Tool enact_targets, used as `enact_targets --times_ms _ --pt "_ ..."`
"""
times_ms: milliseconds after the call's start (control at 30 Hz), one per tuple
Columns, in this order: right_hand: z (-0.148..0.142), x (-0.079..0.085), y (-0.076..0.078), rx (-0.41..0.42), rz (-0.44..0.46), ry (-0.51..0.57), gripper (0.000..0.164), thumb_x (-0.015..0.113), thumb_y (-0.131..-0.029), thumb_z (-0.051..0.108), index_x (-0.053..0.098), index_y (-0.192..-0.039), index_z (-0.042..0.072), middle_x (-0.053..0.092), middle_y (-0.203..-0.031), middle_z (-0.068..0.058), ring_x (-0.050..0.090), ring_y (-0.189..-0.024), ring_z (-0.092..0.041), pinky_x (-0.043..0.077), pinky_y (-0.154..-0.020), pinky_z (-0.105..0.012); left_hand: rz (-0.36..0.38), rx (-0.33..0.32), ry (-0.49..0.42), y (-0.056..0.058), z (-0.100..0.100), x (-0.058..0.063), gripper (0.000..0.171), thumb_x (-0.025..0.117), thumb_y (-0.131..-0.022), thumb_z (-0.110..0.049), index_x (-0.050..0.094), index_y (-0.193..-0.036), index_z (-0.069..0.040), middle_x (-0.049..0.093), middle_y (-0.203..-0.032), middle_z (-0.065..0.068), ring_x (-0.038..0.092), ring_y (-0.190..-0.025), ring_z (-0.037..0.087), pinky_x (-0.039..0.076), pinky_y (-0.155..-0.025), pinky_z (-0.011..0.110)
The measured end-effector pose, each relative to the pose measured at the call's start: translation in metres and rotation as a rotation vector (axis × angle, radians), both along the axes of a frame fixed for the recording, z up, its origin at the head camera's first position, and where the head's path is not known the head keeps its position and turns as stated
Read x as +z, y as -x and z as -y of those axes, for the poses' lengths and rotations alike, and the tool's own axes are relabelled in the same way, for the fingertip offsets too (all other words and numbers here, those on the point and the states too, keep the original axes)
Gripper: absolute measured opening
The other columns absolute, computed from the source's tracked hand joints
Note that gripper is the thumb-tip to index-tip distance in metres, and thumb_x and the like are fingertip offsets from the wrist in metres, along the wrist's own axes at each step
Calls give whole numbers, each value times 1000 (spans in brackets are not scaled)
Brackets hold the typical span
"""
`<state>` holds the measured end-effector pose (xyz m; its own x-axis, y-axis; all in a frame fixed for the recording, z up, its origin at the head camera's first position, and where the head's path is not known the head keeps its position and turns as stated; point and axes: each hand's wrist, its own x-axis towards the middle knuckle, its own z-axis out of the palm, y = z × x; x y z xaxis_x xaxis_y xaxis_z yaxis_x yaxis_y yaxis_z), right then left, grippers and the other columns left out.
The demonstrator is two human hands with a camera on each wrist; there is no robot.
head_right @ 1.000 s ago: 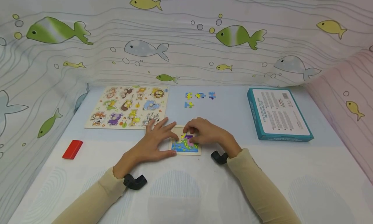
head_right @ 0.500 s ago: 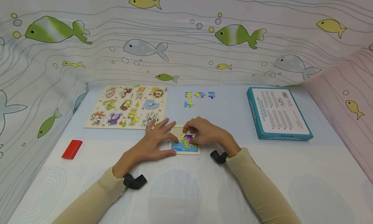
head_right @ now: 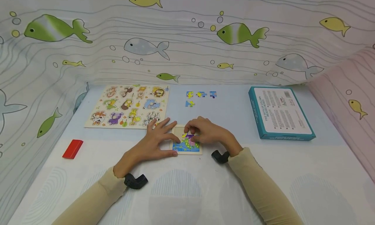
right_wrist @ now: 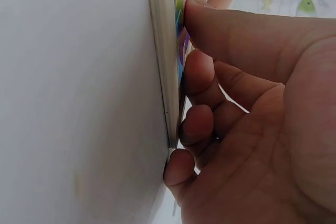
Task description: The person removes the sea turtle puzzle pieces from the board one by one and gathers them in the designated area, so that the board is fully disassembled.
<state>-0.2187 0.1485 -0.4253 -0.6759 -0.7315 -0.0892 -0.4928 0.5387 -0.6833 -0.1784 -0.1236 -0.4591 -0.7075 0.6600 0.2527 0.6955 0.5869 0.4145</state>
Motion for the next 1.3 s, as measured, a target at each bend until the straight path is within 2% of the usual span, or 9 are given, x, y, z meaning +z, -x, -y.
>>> enact_targets --times_ms 467,767,1067,1200,1300 --pt "2 3 1 -11 29 -10 24 75 -89 9 68 -111 15 58 -90 1 45 -91 -19 36 -82 -34 42 -92 53 -2 0 4 37 72 -87 -56 73 -122 -44 37 -164 14 21 -157 40 1 -117 72" --pt "2 4 0 -25 55 1 24 76 -88 9 68 -110 15 57 -87 -1 43 -87 -19 34 -76 -33 68 -91 69 -2 1 6 39 70 -87 -57 72 -124 -44 32 -167 10 18 -158 39 0 -119 70" --pt "2 4 1 -20 42 17 26 76 -89 10 62 -110 16 58 -93 0 45 -92 -18 36 -81 -33 83 -83 71 -3 0 7 39 69 -87 -57 72 -124 -44 32 -167 9 17 -158 37 0 -119 69" --pt "2 4 1 -11 75 66 26 76 -89 8 61 -109 14 58 -97 -2 50 -95 -19 41 -87 -34 85 -77 67 -3 0 8 37 69 -88 -55 72 -123 -44 33 -167 9 17 -159 37 -1 -119 69" --pt "3 3 0 -9 108 110 24 75 -90 7 60 -109 11 58 -99 -5 53 -94 -21 44 -85 -32 90 -73 62 -3 0 7 36 69 -88 -55 72 -123 -45 33 -167 9 17 -158 37 -1 -120 68"
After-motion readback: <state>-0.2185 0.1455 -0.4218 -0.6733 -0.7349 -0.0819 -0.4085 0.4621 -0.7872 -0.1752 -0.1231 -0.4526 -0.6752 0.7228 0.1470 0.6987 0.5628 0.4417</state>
